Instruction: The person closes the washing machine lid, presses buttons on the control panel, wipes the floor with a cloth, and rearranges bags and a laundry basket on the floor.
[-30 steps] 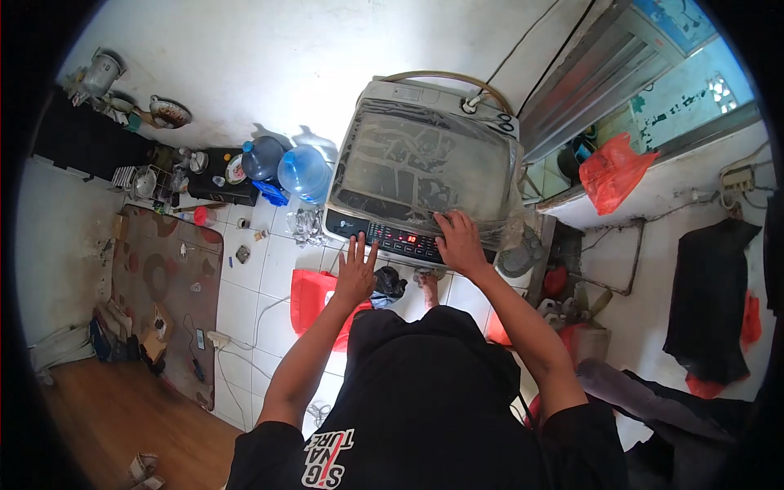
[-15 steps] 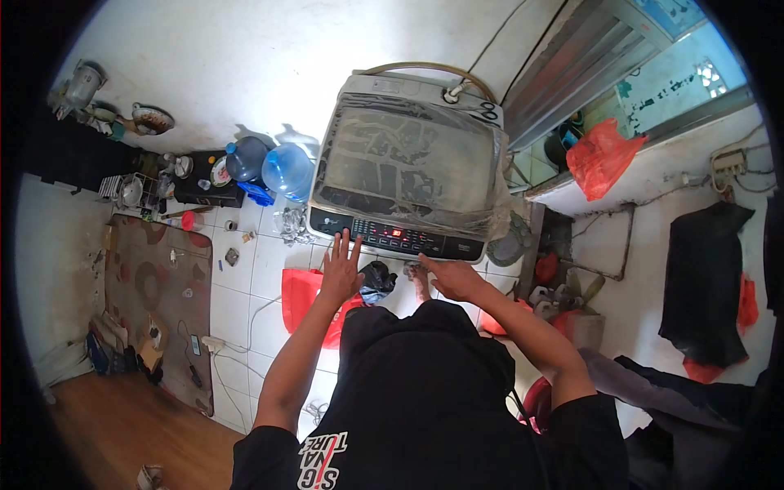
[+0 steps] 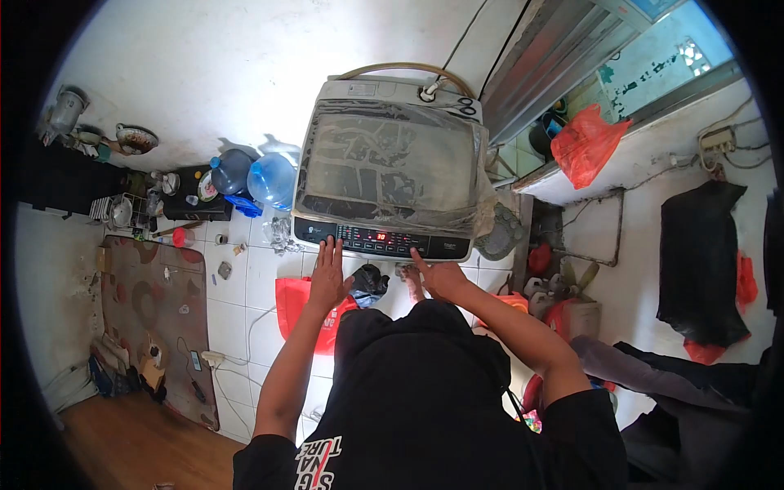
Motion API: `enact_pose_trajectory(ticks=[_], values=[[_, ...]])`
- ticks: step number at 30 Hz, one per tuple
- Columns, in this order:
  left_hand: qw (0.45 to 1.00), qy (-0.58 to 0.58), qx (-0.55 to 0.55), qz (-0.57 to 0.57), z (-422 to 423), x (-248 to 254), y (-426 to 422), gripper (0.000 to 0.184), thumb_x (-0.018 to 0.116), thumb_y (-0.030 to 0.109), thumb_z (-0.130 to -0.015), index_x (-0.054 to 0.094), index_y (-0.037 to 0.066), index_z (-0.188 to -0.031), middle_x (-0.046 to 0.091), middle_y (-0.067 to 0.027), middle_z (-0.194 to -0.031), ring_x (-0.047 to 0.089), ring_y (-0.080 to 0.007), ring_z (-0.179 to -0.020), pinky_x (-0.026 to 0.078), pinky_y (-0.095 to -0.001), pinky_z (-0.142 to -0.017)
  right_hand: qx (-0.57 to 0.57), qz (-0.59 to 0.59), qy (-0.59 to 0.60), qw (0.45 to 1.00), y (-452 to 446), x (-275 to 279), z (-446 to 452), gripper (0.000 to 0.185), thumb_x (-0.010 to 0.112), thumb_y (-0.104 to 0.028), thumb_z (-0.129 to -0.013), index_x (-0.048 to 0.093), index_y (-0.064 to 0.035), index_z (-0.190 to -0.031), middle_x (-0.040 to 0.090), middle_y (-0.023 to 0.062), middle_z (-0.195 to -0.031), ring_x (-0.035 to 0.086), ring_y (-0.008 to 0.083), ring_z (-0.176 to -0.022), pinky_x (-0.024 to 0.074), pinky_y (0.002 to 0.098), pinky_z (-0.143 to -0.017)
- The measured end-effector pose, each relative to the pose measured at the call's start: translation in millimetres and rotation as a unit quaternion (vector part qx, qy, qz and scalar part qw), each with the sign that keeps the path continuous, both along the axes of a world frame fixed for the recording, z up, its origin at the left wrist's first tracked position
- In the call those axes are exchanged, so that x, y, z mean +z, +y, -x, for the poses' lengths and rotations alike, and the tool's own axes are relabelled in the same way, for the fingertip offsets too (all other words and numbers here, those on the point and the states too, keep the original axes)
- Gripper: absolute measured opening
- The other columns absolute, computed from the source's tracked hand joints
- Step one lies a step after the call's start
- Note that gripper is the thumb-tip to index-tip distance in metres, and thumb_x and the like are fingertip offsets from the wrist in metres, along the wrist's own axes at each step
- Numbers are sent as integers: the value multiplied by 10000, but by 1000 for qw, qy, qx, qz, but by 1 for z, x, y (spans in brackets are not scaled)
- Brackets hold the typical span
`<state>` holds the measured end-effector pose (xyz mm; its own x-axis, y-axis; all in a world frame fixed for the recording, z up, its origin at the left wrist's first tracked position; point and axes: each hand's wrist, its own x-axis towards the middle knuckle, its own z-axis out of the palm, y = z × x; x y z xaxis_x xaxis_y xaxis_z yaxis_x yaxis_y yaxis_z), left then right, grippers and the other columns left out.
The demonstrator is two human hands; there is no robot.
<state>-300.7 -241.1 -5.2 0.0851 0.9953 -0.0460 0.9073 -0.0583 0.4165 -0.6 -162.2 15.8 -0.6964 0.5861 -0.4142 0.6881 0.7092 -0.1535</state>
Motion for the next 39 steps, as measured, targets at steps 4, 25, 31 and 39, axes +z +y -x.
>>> enact_pose_trajectory(ticks=[4,25,31,39], values=[[1000,-16,2,-2,0,-1,0,948,737,193,-767,176,-67,-1485,191,-291,-1531,177,-462,-1428,202,-456,-1182,-13,74,-49,996,9,21,6,746,456,-352,-971,66,-90,-1551,710,184,-880,695,357,-761,513,474,-724],[997,-66,18,33,6,3,3,910,709,160,-797,160,-16,-1501,191,-259,-1549,166,-431,-1444,228,-442,-1179,-105,-73,279,952,55,37,-3,460,654,-215,-836,568,-42,-1254,574,148,-1089,534,332,-1060,429,451,-898],[996,-86,22,24,9,-2,1,914,707,147,-796,149,-35,-1497,201,-250,-1548,166,-423,-1446,223,-432,-1182,-155,-39,256,954,56,28,-18,454,658,-205,-835,566,-43,-1249,567,144,-1141,515,333,-1137,437,454,-929],[995,-97,18,12,11,-10,1,898,695,148,-811,145,-52,-1492,206,-251,-1547,171,-421,-1447,223,-444,-1179,-139,-5,274,952,52,32,-22,494,669,-196,-829,547,-29,-1277,550,159,-1191,504,338,-1164,432,429,-985]])
